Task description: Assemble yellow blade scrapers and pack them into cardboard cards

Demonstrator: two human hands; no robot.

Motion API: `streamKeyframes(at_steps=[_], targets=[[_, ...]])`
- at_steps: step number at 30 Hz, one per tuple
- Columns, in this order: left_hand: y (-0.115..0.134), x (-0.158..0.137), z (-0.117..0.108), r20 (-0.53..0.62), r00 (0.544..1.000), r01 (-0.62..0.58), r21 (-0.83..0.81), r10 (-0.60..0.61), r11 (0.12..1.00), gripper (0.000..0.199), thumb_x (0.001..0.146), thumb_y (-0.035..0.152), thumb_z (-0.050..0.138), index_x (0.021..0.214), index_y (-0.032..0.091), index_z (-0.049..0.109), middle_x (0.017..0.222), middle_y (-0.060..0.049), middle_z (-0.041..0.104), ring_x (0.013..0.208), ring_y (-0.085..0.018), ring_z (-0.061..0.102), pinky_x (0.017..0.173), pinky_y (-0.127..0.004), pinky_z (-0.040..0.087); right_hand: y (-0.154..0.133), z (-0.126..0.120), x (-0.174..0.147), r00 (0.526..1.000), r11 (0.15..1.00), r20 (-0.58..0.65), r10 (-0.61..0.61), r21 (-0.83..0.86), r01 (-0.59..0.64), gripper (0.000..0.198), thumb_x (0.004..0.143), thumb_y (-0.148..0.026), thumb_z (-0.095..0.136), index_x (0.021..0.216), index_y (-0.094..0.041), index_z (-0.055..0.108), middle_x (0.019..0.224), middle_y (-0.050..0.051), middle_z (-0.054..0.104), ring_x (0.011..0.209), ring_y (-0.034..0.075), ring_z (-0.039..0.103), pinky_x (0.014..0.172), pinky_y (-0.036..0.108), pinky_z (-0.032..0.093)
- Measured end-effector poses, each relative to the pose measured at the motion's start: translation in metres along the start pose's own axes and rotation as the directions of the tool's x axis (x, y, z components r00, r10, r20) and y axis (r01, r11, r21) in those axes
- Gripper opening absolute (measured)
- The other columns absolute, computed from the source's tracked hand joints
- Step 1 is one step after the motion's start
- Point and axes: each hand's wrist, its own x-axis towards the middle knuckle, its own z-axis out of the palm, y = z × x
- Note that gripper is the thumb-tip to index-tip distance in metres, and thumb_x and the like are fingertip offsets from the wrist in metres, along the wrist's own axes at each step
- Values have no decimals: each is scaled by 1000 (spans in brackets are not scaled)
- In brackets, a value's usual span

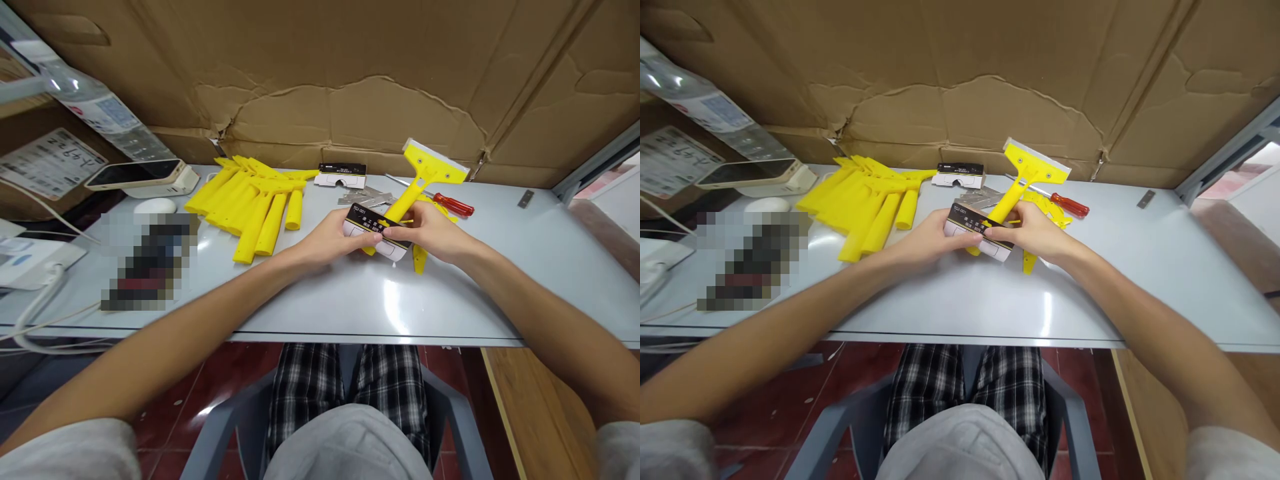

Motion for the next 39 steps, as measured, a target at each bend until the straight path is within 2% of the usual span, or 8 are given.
streamKeyframes(at_steps=[3,7,9,14,18,27,34,39], targets=[[1,-1,0,27,1000,12,-27,-12,1000,34,77,40,94,97,18,76,90,-7,82,82,-23,74,79,-36,62,-2,3,-1,999,999,-38,0,49,2,63,69,-48,98,116,-16,70,121,9,73,104,17,70,90,30,59],[6,-2,2,40,997,69,-85,-66,994,35,74,38,96,90,18,73,78,-6,78,72,-21,71,71,-35,61,-8,-3,3,970,965,-243,19,259,45,72,75,-59,90,128,-22,58,125,7,68,95,13,68,74,25,55],[7,-2,3,42,996,89,-106,-85,990,34,75,37,95,90,17,73,78,-6,78,72,-21,72,70,-35,62,-9,-11,7,942,931,-333,34,354,91,67,78,-62,85,123,-21,56,124,7,66,88,12,66,69,25,54],[8,-2,3,19,995,101,-49,-101,994,31,78,35,91,95,15,75,90,-9,83,82,-23,76,79,-38,64,-9,-21,13,887,896,-460,36,408,175,47,82,-45,80,113,-17,58,103,6,62,80,8,62,67,22,52],[10,-3,3,-34,995,92,-21,-92,996,42,77,35,92,112,15,79,118,-12,85,106,-27,76,92,-40,63,-7,-11,11,899,906,-437,34,392,157,37,85,-39,76,107,-14,59,96,6,63,78,9,64,67,23,53],[8,-3,6,-33,988,150,-86,-153,985,49,70,38,97,109,16,78,115,-11,84,104,-27,74,88,-38,60,-4,0,6,936,933,-352,33,346,98,44,85,-45,81,110,-15,62,104,7,68,87,11,66,70,22,54],[2,-3,5,-55,990,121,-85,-126,989,49,73,43,94,109,15,78,109,-10,83,98,-25,73,84,-37,58,0,7,4,941,943,-336,42,324,74,58,72,-49,92,111,-16,65,121,7,70,97,11,66,79,24,57],[3,-2,6,-74,988,126,-101,-134,987,45,75,40,93,109,15,79,109,-10,83,98,-25,73,85,-37,58,2,7,4,953,957,-300,37,286,53,53,78,-55,85,107,-16,64,118,8,72,101,15,69,81,27,58]])
